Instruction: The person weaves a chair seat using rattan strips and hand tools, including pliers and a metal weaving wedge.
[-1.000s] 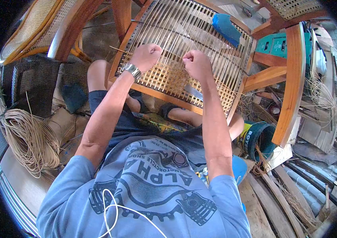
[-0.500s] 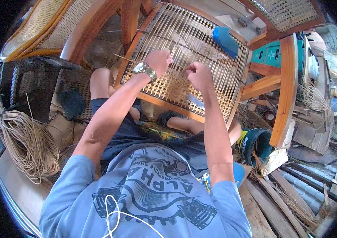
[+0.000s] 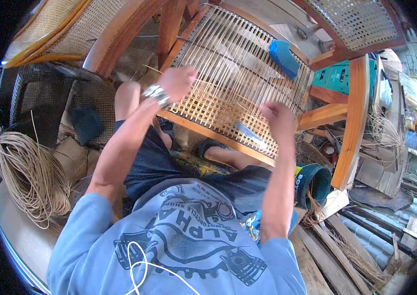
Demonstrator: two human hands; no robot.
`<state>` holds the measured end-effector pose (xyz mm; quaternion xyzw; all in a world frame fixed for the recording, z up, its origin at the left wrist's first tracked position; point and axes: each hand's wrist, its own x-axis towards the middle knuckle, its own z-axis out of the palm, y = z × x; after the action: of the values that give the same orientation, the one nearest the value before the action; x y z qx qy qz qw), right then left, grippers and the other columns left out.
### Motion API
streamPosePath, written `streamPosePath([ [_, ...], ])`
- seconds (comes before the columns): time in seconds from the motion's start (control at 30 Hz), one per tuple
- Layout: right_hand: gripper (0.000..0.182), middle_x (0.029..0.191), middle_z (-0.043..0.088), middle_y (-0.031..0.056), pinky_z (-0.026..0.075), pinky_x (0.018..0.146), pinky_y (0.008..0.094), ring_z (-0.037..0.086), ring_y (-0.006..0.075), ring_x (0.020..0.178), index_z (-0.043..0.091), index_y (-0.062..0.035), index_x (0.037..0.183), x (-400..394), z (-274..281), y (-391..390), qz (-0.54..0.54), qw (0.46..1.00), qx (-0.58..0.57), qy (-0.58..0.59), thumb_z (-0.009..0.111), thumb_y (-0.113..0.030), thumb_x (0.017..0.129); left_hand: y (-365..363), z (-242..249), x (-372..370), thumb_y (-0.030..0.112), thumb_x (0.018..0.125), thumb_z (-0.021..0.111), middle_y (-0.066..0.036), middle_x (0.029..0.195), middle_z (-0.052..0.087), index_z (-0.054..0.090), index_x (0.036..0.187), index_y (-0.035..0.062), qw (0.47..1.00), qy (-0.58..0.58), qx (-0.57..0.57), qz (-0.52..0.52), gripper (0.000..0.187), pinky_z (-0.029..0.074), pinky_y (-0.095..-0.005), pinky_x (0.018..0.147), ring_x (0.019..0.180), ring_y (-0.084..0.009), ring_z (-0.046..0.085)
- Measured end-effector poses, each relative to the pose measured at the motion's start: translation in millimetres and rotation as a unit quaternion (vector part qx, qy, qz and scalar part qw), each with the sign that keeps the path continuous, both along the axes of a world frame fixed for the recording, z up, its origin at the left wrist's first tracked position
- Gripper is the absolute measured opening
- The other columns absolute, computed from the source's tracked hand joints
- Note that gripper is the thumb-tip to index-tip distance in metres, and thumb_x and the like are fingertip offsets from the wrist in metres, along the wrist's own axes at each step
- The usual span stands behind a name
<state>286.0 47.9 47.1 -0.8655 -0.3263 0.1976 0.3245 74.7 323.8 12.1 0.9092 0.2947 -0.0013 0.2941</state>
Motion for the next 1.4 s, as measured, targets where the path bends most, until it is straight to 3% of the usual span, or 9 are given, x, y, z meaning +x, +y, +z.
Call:
streamPosePath([
  [0.07,0.021,0.088,0.072,0.011,0.052,0.078,0.0314,0.068,0.0173,0.084,0.072,0.0021,0.099,0.5,38.6,-56.6,-0.057,0.994,-0.092,-0.007,0.074,-0.015,0.086,17.0,9.2,-65.6,0.022,0.099,0.051,-0.018,0.086,0.07,0.063,0.101,0.0105,0.984,-0.13,-0.002,0.119,0.017,0.054,-0.0472,0.07,0.079,-0.0376,0.069],
  [0.17,0.019,0.102,0.07,0.0172,0.054,0.081,0.0358,0.069,0.0279,0.09,0.073,-0.0006,0.102,22.1,32.8,-145.6,-0.136,0.964,-0.184,-0.138,0.07,-0.01,0.086,50.7,17.7,-127.9,0.018,0.096,0.054,-0.022,0.09,0.068,0.063,0.102,0.0117,0.952,0.044,0.105,0.282,0.012,0.052,-0.0486,0.074,0.084,-0.0411,0.067],
  [0.3,0.027,0.115,0.064,0.0176,0.049,0.094,0.039,0.063,0.0317,0.108,0.069,-0.0049,0.114,0.6,43.0,-95.8,-0.1,0.926,-0.097,-0.35,0.07,-0.011,0.088,24.6,56.2,-137.8,0.006,0.092,0.06,-0.017,0.095,0.069,0.058,0.098,0.0017,0.957,-0.163,0.194,0.14,0.007,0.052,-0.0408,0.076,0.088,-0.0364,0.067],
  [0.43,0.03,0.131,0.061,0.0101,0.046,0.103,0.0409,0.054,0.0248,0.126,0.065,-0.0085,0.125,-88.4,68.4,67.9,0.055,0.98,0.183,0.045,0.067,-0.017,0.095,-24.4,127.9,-105.5,0.005,0.091,0.06,-0.017,0.084,0.066,0.06,0.1,0.0054,0.946,-0.291,0.108,0.099,0.01,0.051,-0.0425,0.068,0.077,-0.0326,0.067],
  [0.63,0.026,0.107,0.069,0.0025,0.053,0.086,0.0295,0.063,0.0138,0.1,0.068,-0.0099,0.119,-92.9,29.8,148.6,0.275,0.865,0.255,0.333,0.067,-0.02,0.096,-38.6,129.2,-62.4,0.009,0.094,0.061,-0.012,0.086,0.069,0.059,0.101,0.0041,0.912,-0.377,0.081,0.138,0.009,0.054,-0.0365,0.063,0.075,-0.0279,0.071],
  [0.77,0.02,0.088,0.068,0.0002,0.051,0.075,0.0265,0.062,0.0093,0.083,0.07,-0.0074,0.11,-59.8,14.8,120.1,0.137,0.927,0.238,0.255,0.068,-0.022,0.096,-25.2,79.9,-34.2,0.015,0.095,0.064,-0.013,0.095,0.072,0.065,0.113,0.0024,0.925,-0.329,0.013,0.19,0.022,0.052,-0.0294,0.066,0.075,-0.0175,0.068],
  [0.97,0.021,0.08,0.067,0.0064,0.051,0.072,0.0311,0.063,0.0143,0.072,0.069,-0.0026,0.099,-44.5,-38.7,103.7,0.01,0.992,0.067,0.111,0.063,-0.022,0.094,-28.9,-11.7,5.7,0.027,0.09,0.064,-0.017,0.083,0.071,0.073,0.094,0.0057,0.986,-0.137,-0.024,0.091,0.023,0.055,-0.0405,0.071,0.076,-0.0319,0.07],
  [1.3,0.019,0.079,0.071,0.0149,0.054,0.073,0.0399,0.069,0.0298,0.076,0.072,-0.0045,0.085,-60.4,-28.5,122.8,0.008,0.999,0.015,0.033,0.068,-0.023,0.083,-31.4,-0.9,28.1,0.025,0.093,0.06,-0.02,0.094,0.071,0.076,0.09,0.0091,0.997,0.028,0.052,0.057,0.022,0.056,-0.045,0.079,0.088,-0.0354,0.07],
  [1.4,0.016,0.077,0.071,0.015,0.054,0.073,0.0417,0.069,0.0296,0.074,0.07,-0.0032,0.082,-62.6,-30.1,120.3,0.003,0.999,0.004,0.053,0.065,-0.018,0.081,-23.1,-3.1,27.9,0.026,0.09,0.06,-0.013,0.074,0.072,0.076,0.088,0.0077,0.989,-0.022,-0.105,0.099,0.024,0.057,-0.0401,0.07,0.07,-0.028,0.071],
])
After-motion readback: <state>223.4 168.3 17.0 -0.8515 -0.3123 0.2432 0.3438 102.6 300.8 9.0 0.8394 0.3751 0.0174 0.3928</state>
